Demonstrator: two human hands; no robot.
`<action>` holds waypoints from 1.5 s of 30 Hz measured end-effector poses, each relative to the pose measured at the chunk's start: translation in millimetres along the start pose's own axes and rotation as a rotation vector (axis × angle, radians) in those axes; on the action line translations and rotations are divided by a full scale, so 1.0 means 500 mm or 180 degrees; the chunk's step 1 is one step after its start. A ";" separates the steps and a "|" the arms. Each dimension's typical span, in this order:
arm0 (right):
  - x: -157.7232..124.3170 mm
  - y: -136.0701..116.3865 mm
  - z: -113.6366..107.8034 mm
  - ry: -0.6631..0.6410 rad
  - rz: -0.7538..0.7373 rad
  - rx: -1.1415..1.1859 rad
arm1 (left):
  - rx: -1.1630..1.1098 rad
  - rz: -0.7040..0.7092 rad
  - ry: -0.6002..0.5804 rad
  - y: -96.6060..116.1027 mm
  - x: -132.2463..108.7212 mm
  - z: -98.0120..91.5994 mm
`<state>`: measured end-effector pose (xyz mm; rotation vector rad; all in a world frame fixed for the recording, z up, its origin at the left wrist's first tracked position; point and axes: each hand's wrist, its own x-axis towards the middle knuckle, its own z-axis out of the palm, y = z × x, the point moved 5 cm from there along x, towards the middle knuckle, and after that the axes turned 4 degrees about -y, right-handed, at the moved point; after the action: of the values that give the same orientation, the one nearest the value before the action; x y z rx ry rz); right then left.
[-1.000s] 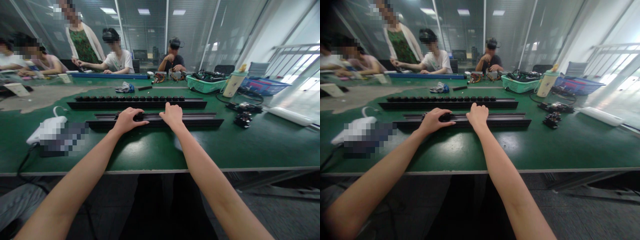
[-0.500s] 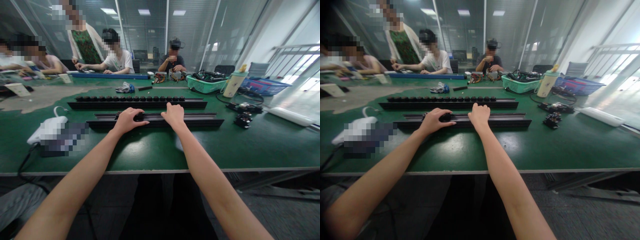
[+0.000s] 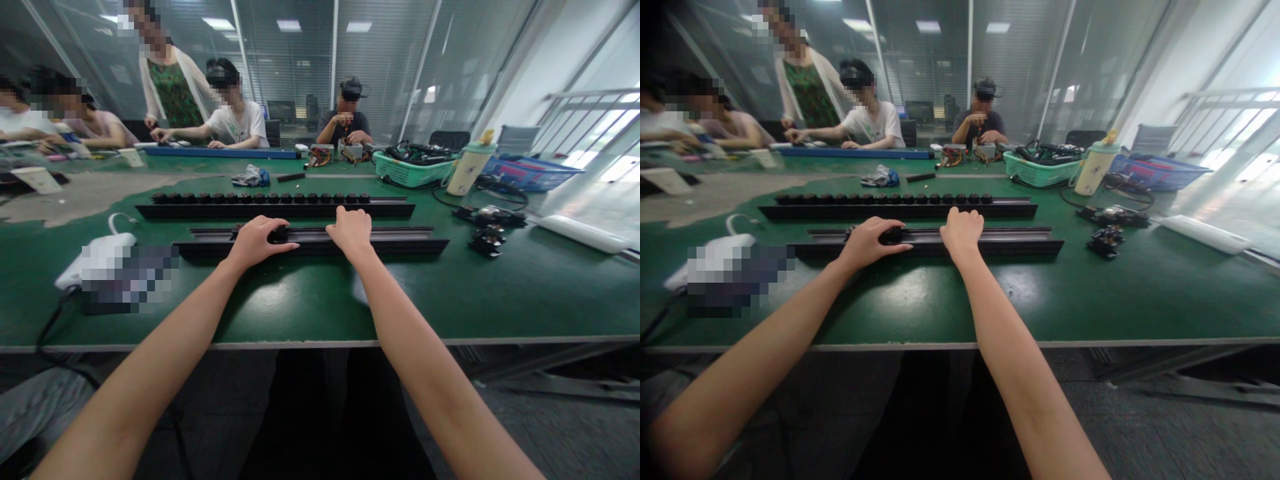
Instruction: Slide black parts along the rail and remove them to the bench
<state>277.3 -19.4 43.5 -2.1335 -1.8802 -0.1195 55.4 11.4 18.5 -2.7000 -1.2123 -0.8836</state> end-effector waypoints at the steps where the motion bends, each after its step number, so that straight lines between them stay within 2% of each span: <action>1: 0.000 0.000 0.000 -0.0015 0.0006 -0.0008 | -0.0006 -0.0013 -0.0001 0.000 0.000 0.000; 14: 0.005 0.004 -0.007 -0.0350 -0.0062 -0.0045 | 0.0016 0.0006 -0.0047 -0.003 0.000 0.001; 23: 0.030 0.021 -0.008 -0.0655 -0.0454 -0.0078 | -0.0019 -0.0022 -0.0065 0.002 0.000 -0.001; 31: 0.021 0.051 0.022 -0.0352 -0.0923 0.0086 | 0.0016 -0.0010 -0.0102 0.000 0.001 0.002; 39: 0.000 0.064 0.039 0.0129 -0.0988 0.0316 | 0.0052 -0.0019 -0.0067 0.003 0.002 -0.001; 45: -0.008 0.063 0.035 0.0211 -0.0983 0.0290 | 0.0025 -0.0025 -0.0066 0.002 0.002 0.000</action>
<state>305.2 -21.7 20.7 -1.7470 -2.1190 -0.1636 56.5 11.4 19.2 -2.7067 -1.2286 -0.8522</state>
